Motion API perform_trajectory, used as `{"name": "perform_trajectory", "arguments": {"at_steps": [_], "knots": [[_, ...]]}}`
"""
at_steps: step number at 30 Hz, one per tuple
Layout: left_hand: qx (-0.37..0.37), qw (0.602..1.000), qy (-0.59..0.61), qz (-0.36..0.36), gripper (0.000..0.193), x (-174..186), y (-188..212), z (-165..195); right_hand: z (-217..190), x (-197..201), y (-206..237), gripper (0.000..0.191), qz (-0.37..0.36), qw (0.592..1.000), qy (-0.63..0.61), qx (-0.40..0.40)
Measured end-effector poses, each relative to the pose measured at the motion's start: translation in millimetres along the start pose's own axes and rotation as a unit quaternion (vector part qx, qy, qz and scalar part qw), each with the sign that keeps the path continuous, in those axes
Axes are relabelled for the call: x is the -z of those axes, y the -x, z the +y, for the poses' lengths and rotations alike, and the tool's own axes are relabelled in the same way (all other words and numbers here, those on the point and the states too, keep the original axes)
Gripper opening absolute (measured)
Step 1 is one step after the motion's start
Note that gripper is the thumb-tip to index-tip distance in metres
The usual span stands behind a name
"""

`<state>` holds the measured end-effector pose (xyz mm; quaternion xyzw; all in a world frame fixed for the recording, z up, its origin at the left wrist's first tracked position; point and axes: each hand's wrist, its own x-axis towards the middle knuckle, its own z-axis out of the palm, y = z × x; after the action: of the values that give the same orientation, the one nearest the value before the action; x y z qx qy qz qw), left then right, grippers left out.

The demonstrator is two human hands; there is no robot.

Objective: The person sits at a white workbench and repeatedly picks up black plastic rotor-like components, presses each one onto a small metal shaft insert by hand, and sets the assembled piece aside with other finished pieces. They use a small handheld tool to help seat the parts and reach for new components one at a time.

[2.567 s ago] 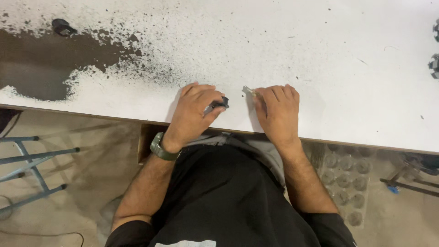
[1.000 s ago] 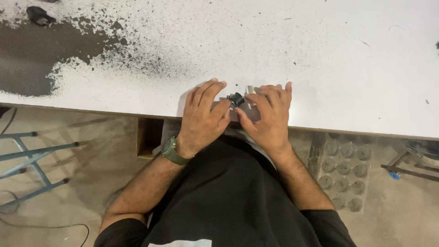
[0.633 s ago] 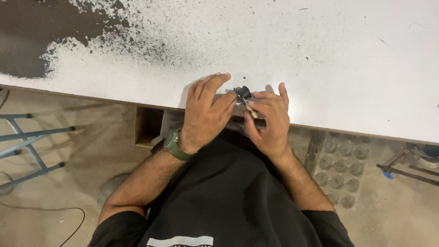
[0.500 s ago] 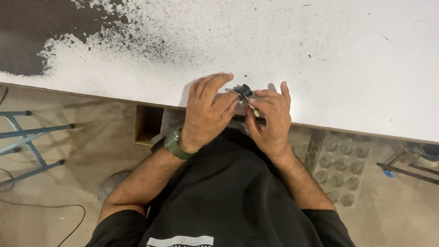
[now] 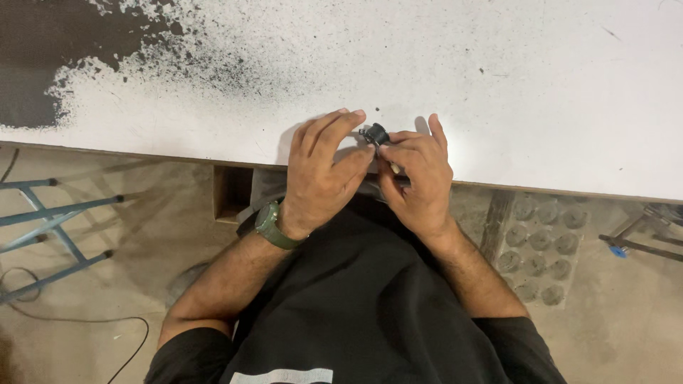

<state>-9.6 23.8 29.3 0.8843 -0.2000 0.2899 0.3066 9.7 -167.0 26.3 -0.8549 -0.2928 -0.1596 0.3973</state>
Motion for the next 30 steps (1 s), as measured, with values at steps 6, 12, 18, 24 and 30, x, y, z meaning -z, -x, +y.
{"name": "perform_trajectory", "arguments": {"at_steps": [6, 12, 18, 24, 30], "knots": [[0.069, 0.998, 0.001, -0.003, 0.019, 0, -3, 3, -2, 1, -1, 0.032, -0.003, 1.0, 0.007, 0.001], [0.113, 0.993, 0.018, -0.033, 0.016, 1, -4, 2, 1, 1, 3, 0.034, 0.015, 0.998, -0.002, 0.06], [0.119, 0.991, 0.039, -0.035, 0.013, 3, -5, -1, 4, -8, 2, 0.035, 0.004, 0.997, -0.01, 0.08], [0.116, 0.991, 0.055, -0.043, 0.014, 6, -3, -3, -3, -8, -2, 0.034, 0.003, 0.998, 0.013, 0.068], [0.12, 0.989, 0.067, -0.046, 0.015, 11, -2, -2, -10, -3, -8, 0.03, -0.031, 0.998, 0.036, 0.045]]}}
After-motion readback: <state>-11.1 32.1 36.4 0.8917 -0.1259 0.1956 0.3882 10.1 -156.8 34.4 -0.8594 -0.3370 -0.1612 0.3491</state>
